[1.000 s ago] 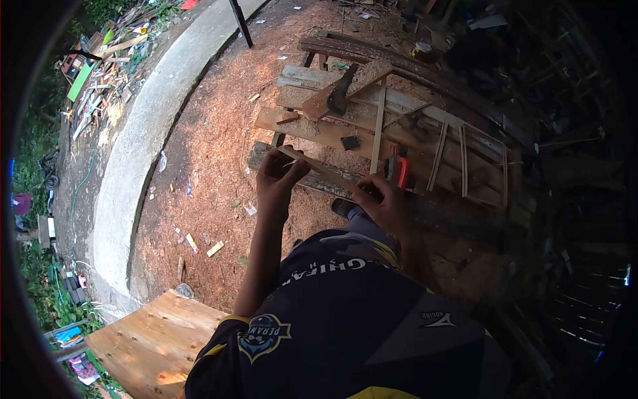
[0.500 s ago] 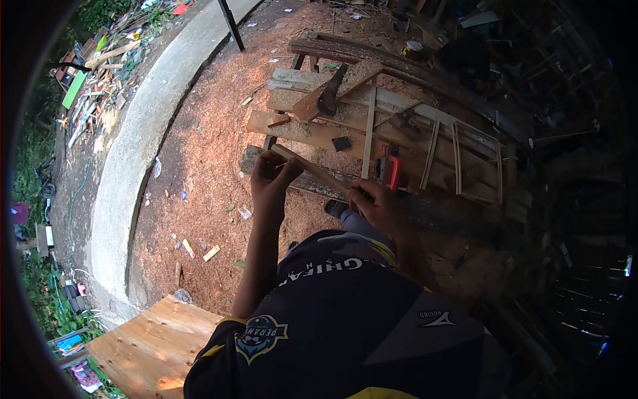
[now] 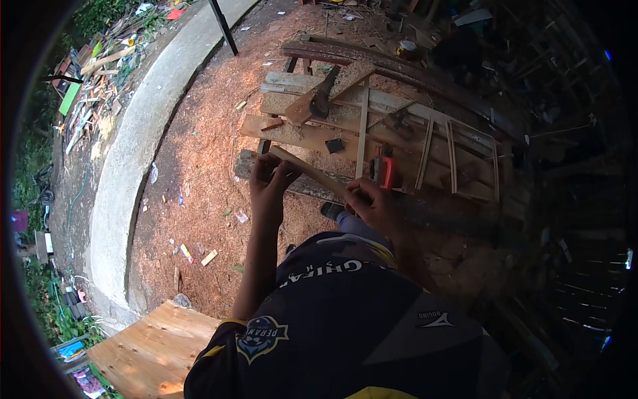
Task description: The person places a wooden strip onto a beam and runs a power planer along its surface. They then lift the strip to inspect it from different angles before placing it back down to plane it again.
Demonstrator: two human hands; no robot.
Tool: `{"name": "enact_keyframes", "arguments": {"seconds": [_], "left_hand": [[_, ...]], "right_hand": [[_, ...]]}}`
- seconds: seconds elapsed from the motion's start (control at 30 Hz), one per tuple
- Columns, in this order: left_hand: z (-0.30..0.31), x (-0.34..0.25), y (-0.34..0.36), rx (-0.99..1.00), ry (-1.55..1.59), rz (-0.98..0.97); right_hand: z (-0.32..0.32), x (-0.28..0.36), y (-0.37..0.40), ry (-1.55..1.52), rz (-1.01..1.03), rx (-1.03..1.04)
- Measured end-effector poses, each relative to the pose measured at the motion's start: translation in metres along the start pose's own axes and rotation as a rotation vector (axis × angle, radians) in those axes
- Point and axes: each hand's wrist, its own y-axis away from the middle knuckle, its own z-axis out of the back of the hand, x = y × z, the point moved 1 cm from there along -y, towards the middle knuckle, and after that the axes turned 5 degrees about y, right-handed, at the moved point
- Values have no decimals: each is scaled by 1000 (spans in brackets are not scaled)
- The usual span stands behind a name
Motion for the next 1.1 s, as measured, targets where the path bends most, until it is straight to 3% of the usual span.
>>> {"name": "enact_keyframes", "arguments": {"seconds": [0.1,0.4,0.6,0.8,1.0,1.1], "left_hand": [[-6,1,-1,11,-23,2],[-22,-3,-5,39,4,-52],[-19,-2,-9,52,15,-48],[-18,-6,-5,1,20,73],[-11,-10,-9,-102,-18,-39],[2,-11,-15,-161,-28,-90]], "right_hand": [[1,-7,2,-56,-79,16],[5,3,11,-83,-43,-104],[4,-5,9,-43,51,-60],[2,-2,5,3,61,-54],[10,-3,-13,-3,40,42],[10,-7,-33,-27,150,26]]}}
